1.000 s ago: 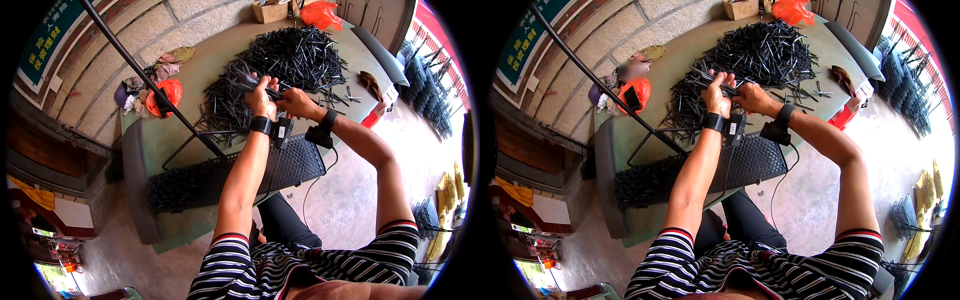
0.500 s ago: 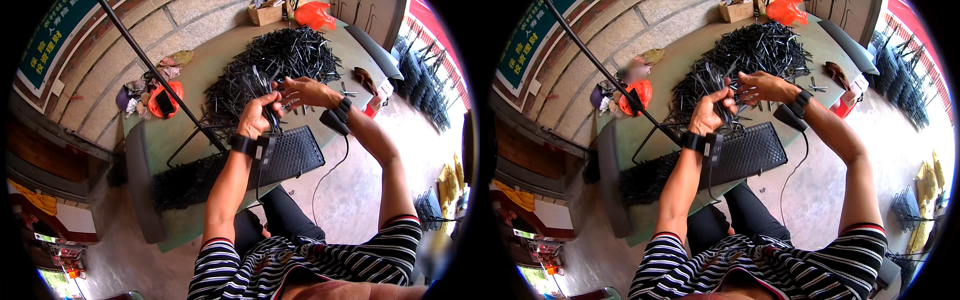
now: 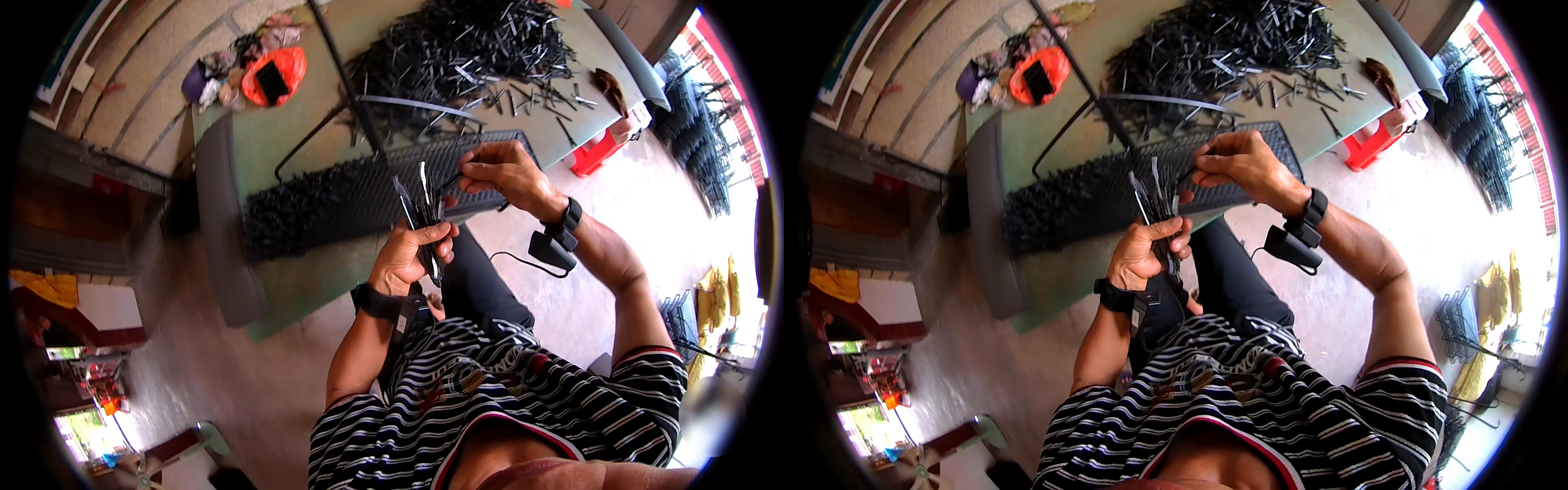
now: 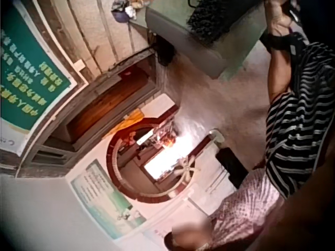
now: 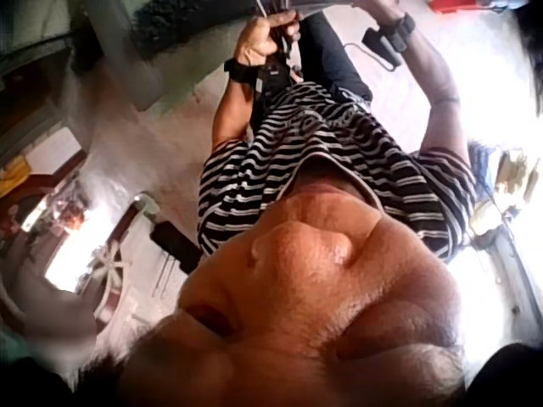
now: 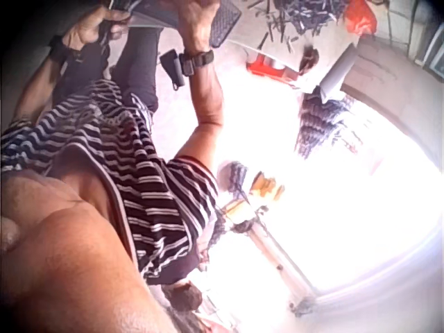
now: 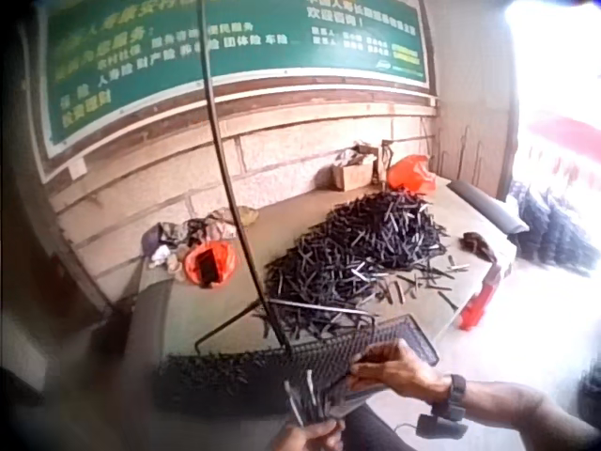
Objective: The person sits at a table and inserts black metal hooks into the holes of a perforated plastic hanger base. They pick up hooks from a pile on the table and push them into the base one by one using their hands.
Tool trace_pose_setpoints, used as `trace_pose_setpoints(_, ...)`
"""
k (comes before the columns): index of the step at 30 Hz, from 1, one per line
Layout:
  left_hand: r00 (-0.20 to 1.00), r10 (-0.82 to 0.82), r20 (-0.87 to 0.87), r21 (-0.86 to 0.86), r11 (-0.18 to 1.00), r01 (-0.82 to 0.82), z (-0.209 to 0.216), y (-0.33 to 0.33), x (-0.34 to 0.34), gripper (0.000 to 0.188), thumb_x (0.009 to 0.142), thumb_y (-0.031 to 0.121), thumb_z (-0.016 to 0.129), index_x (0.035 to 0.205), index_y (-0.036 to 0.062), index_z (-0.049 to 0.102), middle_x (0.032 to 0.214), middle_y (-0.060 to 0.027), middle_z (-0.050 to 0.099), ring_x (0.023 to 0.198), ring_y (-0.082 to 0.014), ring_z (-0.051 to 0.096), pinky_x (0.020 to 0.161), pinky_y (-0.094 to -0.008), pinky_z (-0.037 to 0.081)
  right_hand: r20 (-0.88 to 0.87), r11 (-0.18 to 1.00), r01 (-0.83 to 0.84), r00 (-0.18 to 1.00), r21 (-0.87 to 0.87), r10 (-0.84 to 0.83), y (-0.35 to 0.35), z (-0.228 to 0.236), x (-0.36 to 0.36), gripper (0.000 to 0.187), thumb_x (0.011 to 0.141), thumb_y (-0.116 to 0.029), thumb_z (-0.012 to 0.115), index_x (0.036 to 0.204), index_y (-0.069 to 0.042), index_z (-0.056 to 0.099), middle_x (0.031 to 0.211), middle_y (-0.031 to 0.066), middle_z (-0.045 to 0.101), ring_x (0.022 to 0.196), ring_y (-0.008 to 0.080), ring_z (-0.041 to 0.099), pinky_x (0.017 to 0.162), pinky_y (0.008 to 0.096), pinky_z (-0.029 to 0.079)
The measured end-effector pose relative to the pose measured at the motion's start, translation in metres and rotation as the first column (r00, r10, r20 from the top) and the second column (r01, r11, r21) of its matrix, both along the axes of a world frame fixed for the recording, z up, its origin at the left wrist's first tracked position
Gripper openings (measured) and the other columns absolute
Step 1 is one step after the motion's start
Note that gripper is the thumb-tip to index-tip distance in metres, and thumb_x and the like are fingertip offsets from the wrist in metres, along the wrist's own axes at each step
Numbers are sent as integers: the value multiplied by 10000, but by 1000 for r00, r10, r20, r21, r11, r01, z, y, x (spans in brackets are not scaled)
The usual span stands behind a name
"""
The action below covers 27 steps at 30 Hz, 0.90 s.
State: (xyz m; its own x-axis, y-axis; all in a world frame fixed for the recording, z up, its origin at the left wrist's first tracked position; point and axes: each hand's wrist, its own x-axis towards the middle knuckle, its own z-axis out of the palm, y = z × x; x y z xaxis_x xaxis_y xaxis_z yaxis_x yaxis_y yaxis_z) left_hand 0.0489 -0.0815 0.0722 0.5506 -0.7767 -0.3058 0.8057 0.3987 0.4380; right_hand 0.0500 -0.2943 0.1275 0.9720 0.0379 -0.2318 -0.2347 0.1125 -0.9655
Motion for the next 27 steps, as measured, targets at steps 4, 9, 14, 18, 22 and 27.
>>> trace_pose_setpoints(4,975,200,-100,63,979,-194,-24,46,-30,432,778,64,680,1177,61,515,846,-124,607,589,-179,554,557,-319,464,218,986,165,963,-24,-156,56,-23,-27,126,856,-20,586,926,85,583,806,108,640,749,160,652,688,246,549)
trace_pose_setpoints(9,880,431,-201,57,902,-429,-48,88,-48,310,832,173,651,1127,116,574,987,-80,632,820,-182,585,708,-345,485,681,849,125,662,-513,314,133,-75,-52,267,698,128,606,938,11,615,939,110,610,772,233,653,670,279,550)
trace_pose_setpoints(14,709,586,-393,80,790,-608,-78,119,-51,296,805,113,676,1082,117,572,1007,-98,633,895,-207,595,833,-367,489,621,678,-50,357,-733,698,168,-102,-40,339,685,37,660,1020,3,614,1064,151,571,928,295,600,724,351,532)
trace_pose_setpoints(18,532,833,-154,222,554,-803,-88,147,-46,207,801,5,645,987,77,590,968,-113,625,865,-215,616,730,-356,517,541,661,-197,432,-724,722,195,-86,-32,425,698,-92,702,1090,13,577,1111,168,540,1062,323,509,835,395,479)
trace_pose_setpoints(22,311,860,404,281,207,-937,-73,157,-30,167,794,-28,639,945,8,578,786,-75,633,680,-187,623,567,-289,510,444,705,-276,615,-653,652,215,-79,-24,674,714,-240,733,1262,7,429,1209,215,467,1151,390,434,949,435,399)
trace_pose_setpoints(27,24,499,866,94,-114,-989,-119,157,-5,269,803,37,649,1050,-23,561,838,-45,620,745,-104,583,689,-257,508,441,774,-278,691,-569,573,258,-90,-6,899,690,-318,766,1368,-2,267,1337,245,347,1224,400,381,980,424,374)
